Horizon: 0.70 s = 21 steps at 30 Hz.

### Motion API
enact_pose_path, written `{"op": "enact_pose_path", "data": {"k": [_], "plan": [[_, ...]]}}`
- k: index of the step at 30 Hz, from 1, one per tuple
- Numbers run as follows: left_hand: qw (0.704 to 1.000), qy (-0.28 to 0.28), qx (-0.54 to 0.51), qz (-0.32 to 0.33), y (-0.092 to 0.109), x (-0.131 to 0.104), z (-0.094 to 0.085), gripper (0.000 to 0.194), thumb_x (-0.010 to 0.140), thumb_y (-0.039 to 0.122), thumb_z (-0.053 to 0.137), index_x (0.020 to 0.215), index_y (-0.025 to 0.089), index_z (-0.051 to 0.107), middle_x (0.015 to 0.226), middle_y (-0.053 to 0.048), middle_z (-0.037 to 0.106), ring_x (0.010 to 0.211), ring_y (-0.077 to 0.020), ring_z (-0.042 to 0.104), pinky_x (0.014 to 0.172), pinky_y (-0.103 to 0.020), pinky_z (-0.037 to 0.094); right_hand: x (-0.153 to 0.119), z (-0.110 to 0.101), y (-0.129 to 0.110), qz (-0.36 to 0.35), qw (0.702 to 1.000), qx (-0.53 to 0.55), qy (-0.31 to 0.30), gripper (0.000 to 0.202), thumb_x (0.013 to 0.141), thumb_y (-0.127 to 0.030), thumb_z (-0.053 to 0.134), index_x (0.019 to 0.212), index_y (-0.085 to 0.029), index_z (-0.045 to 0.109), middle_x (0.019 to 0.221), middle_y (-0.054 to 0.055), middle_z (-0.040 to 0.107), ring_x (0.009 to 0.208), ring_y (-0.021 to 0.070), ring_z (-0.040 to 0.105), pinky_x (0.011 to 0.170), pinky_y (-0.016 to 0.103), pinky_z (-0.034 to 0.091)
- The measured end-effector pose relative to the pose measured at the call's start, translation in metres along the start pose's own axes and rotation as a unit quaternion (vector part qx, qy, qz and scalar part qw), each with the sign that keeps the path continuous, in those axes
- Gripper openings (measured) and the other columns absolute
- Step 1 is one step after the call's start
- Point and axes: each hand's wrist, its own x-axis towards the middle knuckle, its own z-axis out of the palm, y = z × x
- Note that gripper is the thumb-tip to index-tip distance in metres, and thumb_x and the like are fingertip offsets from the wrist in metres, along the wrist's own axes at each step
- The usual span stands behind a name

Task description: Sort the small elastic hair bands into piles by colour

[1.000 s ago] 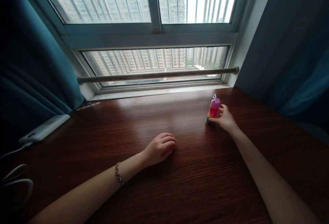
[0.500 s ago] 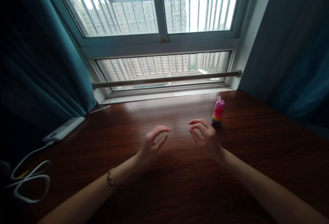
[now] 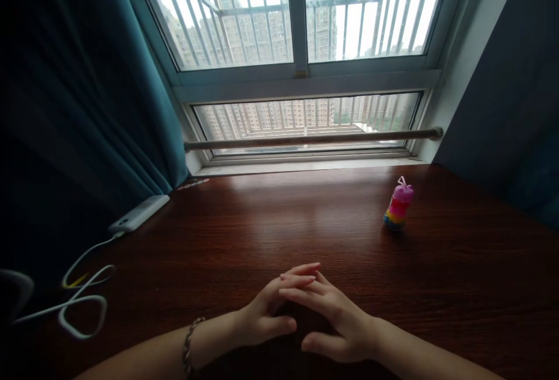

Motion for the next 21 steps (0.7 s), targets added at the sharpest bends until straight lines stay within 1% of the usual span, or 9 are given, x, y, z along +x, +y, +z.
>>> {"op": "enact_pose_path", "data": {"k": [2, 4, 6, 8, 11, 13, 16, 21], "plan": [[1.000, -0.014, -0.004, 0.007, 0.002, 0.000, -0.003, 0.057, 0.080, 0.037, 0.053, 0.131, 0.022, 0.030, 0.137, -0.016, 0.031, 0.128, -0.0293, 0.025, 0.098, -0.051, 0.030, -0.002, -0.002, -0.002, -0.004, 0.999, 0.027, -0.017, 0.066, 0.078, -0.034, 0.054, 0.136, -0.026, 0.023, 0.138, 0.010, 0.031, 0.128, 0.0261, 0.025, 0.102, 0.046, 0.022], [0.999, -0.036, -0.015, 0.009, 0.004, 0.001, -0.004, 0.059, 0.078, 0.039, 0.054, 0.130, 0.023, 0.031, 0.134, -0.016, 0.035, 0.127, -0.0291, 0.027, 0.097, -0.050, 0.033, -0.001, -0.002, -0.003, -0.021, 0.998, 0.051, -0.031, 0.068, 0.077, -0.036, 0.054, 0.137, -0.026, 0.022, 0.138, 0.010, 0.031, 0.128, 0.0268, 0.024, 0.102, 0.045, 0.023], [0.998, -0.062, -0.028, -0.002, 0.004, 0.003, -0.003, 0.057, 0.076, 0.039, 0.057, 0.127, 0.022, 0.036, 0.129, -0.015, 0.040, 0.123, -0.0282, 0.035, 0.095, -0.046, 0.036, 0.001, -0.001, -0.003, -0.030, 0.997, 0.056, -0.048, 0.068, 0.076, -0.036, 0.055, 0.136, -0.027, 0.024, 0.137, 0.009, 0.034, 0.128, 0.0268, 0.024, 0.102, 0.045, 0.023], [0.997, -0.072, -0.031, -0.027, 0.004, 0.006, -0.003, 0.050, 0.076, 0.035, 0.058, 0.122, 0.020, 0.043, 0.123, -0.014, 0.045, 0.116, -0.0262, 0.043, 0.094, -0.043, 0.039, 0.004, 0.000, -0.004, -0.021, 0.997, 0.053, -0.050, 0.066, 0.076, -0.035, 0.056, 0.135, -0.026, 0.027, 0.135, 0.008, 0.036, 0.128, 0.0263, 0.024, 0.102, 0.045, 0.022], [0.995, -0.045, -0.030, -0.079, 0.002, 0.012, 0.000, 0.038, 0.079, 0.025, 0.054, 0.116, 0.018, 0.049, 0.116, -0.013, 0.049, 0.110, -0.0228, 0.047, 0.094, -0.040, 0.040, 0.008, 0.000, -0.003, 0.019, 0.997, 0.071, -0.011, 0.055, 0.080, -0.031, 0.052, 0.132, -0.025, 0.034, 0.130, 0.008, 0.043, 0.126, 0.0232, 0.028, 0.102, 0.043, 0.024], [0.994, -0.029, -0.034, -0.100, 0.000, 0.014, 0.001, 0.035, 0.080, 0.022, 0.053, 0.114, 0.017, 0.049, 0.114, -0.012, 0.050, 0.109, -0.0219, 0.048, 0.095, -0.039, 0.040, 0.010, 0.001, -0.001, 0.037, 0.995, 0.089, 0.019, 0.046, 0.083, -0.029, 0.049, 0.128, -0.024, 0.040, 0.124, 0.008, 0.048, 0.123, 0.0209, 0.033, 0.102, 0.040, 0.026], [0.993, -0.025, -0.033, -0.112, -0.001, 0.016, 0.003, 0.034, 0.080, 0.020, 0.053, 0.113, 0.016, 0.050, 0.114, -0.012, 0.050, 0.110, -0.0218, 0.047, 0.096, -0.039, 0.039, 0.010, 0.002, 0.000, 0.042, 0.993, 0.103, 0.042, 0.040, 0.084, -0.027, 0.048, 0.124, -0.024, 0.045, 0.120, 0.007, 0.051, 0.121, 0.0199, 0.036, 0.101, 0.038, 0.027], [0.993, -0.025, -0.034, -0.114, 0.000, 0.017, 0.002, 0.034, 0.080, 0.020, 0.054, 0.113, 0.017, 0.051, 0.115, -0.012, 0.051, 0.110, -0.0219, 0.047, 0.096, -0.038, 0.038, 0.010, 0.002, 0.000, 0.039, 0.992, 0.110, 0.049, 0.038, 0.084, -0.024, 0.047, 0.122, -0.023, 0.046, 0.120, 0.007, 0.051, 0.120, 0.0191, 0.036, 0.101, 0.037, 0.028]]}}
